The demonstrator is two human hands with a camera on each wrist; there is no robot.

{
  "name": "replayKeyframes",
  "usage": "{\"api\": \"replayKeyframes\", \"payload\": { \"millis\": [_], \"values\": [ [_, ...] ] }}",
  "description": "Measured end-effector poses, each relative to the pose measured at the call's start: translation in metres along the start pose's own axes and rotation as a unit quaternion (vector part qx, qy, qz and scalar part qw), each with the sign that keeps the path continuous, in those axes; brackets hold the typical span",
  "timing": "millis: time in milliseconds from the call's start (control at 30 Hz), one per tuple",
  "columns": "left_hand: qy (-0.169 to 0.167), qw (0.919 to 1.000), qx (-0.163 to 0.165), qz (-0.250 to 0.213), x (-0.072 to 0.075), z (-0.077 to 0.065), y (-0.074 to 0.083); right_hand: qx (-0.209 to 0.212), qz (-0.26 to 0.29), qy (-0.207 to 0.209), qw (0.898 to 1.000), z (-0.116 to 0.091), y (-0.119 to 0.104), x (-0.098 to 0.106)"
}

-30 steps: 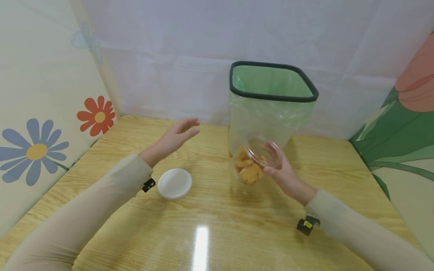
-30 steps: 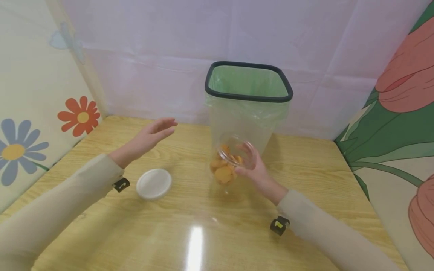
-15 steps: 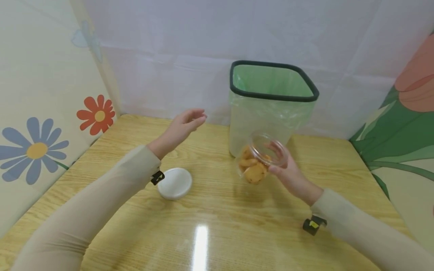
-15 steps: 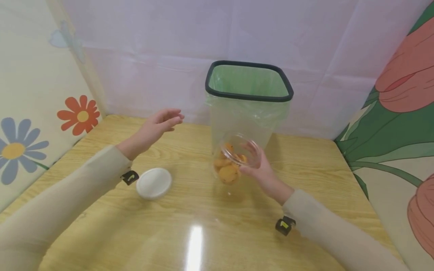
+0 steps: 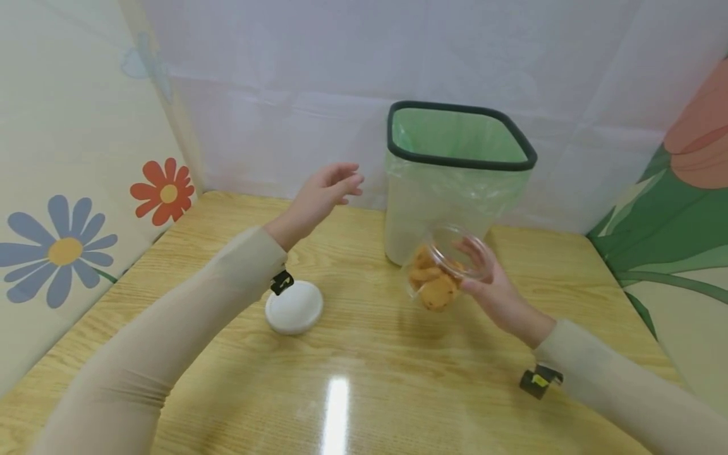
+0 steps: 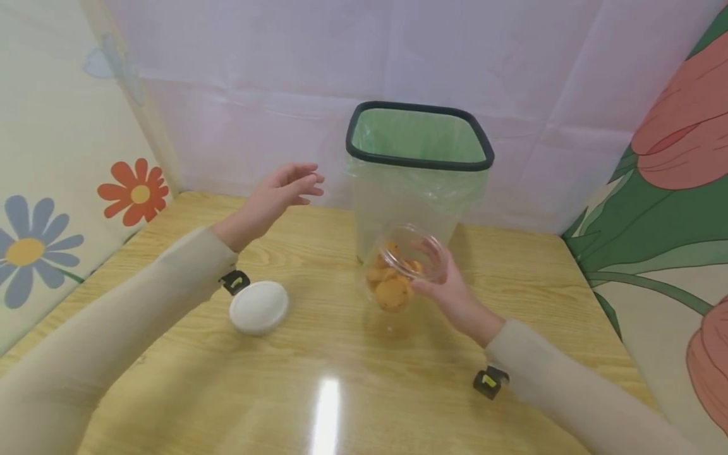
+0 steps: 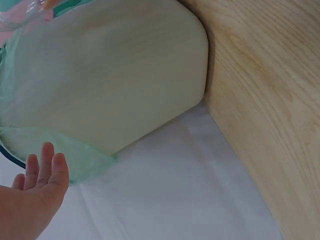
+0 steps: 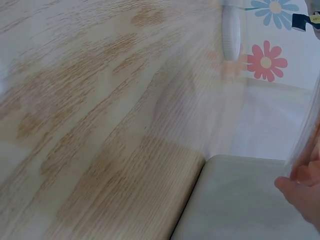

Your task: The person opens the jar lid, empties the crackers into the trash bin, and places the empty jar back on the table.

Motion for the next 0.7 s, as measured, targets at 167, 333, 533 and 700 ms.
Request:
{"api": "replayKeyframes", "payload": {
  "millis": [167,333,533,700],
  "values": [
    [0.01,0.9999,-0.001,-0.008,-0.001,0.011,0.013,0.001,0.004,-0.006,1.0,-0.001,-0.007,0.003],
    [0.016,0.9993,0.006,-0.035,-0.002,0.024,0.018,-0.006,0.008,-0.02,1.0,-0.003,-0.014,0.005],
    [0.016,0.9959,0.024,-0.085,-0.004,0.034,0.025,-0.008,-0.012,-0.018,1.0,-0.006,-0.026,0.011],
    [0.008,0.9937,0.043,-0.104,-0.006,0.04,0.03,0.003,-0.014,-0.02,1.0,-0.009,-0.037,0.017]
  ]
}}
Point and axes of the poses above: each hand's wrist, its own z-axis towards the middle knuckle, its own x-axis out of the back of the hand, y = z × x, the point moved 9 cm from there along z, towards the middle knuckle, and after that the axes turned 13 degrees about z, right-handed, at the moved point
